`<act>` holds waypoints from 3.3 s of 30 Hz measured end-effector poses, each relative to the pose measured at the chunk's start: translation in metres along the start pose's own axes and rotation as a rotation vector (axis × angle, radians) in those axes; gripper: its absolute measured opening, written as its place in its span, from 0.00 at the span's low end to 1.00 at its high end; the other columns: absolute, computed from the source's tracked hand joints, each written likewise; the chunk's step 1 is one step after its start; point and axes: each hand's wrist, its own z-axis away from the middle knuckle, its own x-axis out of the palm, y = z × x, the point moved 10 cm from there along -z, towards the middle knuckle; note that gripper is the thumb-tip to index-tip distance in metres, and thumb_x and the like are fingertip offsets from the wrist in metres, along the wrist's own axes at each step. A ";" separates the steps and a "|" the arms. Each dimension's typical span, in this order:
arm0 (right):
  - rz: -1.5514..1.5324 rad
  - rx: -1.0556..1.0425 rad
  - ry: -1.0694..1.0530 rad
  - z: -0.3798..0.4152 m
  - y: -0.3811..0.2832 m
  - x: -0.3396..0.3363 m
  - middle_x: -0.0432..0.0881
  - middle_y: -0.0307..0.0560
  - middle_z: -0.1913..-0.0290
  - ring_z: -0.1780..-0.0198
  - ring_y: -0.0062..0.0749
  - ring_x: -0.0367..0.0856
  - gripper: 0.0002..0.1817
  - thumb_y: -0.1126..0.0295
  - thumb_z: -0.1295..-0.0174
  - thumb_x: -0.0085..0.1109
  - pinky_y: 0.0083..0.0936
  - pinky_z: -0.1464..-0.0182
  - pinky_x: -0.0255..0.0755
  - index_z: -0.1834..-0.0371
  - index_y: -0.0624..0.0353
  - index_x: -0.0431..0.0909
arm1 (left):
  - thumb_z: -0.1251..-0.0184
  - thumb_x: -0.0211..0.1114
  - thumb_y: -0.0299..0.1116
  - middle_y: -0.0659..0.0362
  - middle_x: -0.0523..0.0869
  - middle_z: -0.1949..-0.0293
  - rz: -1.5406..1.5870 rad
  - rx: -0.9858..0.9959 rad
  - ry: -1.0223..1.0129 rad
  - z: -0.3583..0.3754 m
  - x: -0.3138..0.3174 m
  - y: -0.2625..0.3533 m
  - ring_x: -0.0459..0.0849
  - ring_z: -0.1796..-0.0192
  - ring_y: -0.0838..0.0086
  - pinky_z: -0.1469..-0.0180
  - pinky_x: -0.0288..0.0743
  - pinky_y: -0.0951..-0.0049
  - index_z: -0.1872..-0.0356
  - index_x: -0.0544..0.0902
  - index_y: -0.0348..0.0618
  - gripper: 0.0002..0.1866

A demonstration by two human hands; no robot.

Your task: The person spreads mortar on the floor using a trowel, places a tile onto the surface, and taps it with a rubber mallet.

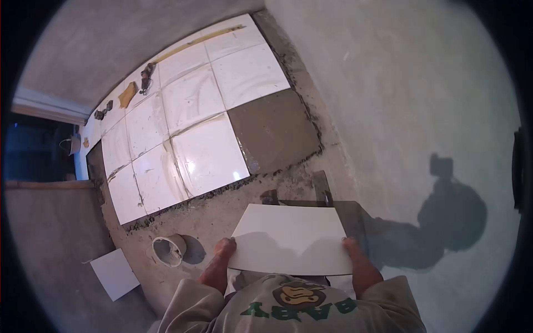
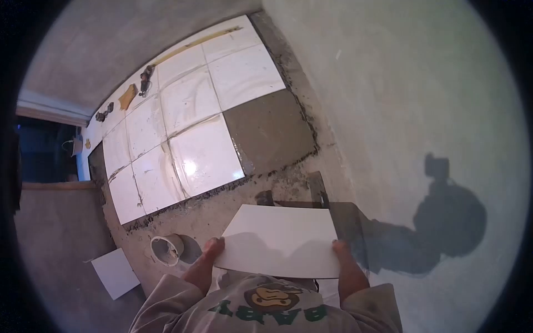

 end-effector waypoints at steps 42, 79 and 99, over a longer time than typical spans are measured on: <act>0.336 -0.216 0.437 -0.087 0.065 -0.156 0.81 0.47 0.76 0.76 0.42 0.82 0.09 0.63 0.41 0.54 0.38 0.75 0.76 0.74 0.53 0.79 | 0.26 0.43 0.56 0.38 0.85 0.55 0.100 -0.115 0.042 0.036 0.033 0.085 0.81 0.47 0.42 0.41 0.73 0.51 0.58 0.85 0.34 0.32; -0.764 -0.015 0.641 -0.263 0.012 -0.301 0.73 0.54 0.78 0.72 0.31 0.68 0.25 0.55 0.31 0.51 0.38 0.65 0.67 0.70 0.71 0.75 | 0.26 0.48 0.56 0.37 0.85 0.65 0.650 -0.042 0.661 -0.194 -0.006 0.144 0.83 0.60 0.41 0.56 0.75 0.49 0.63 0.86 0.35 0.31; -0.939 -0.365 0.959 -0.565 -0.029 -0.304 0.73 0.48 0.77 0.71 0.27 0.67 0.22 0.57 0.32 0.52 0.34 0.63 0.67 0.69 0.70 0.75 | 0.27 0.50 0.53 0.51 0.79 0.80 0.926 0.249 0.986 -0.477 0.010 0.226 0.73 0.75 0.66 0.67 0.69 0.60 0.76 0.78 0.29 0.31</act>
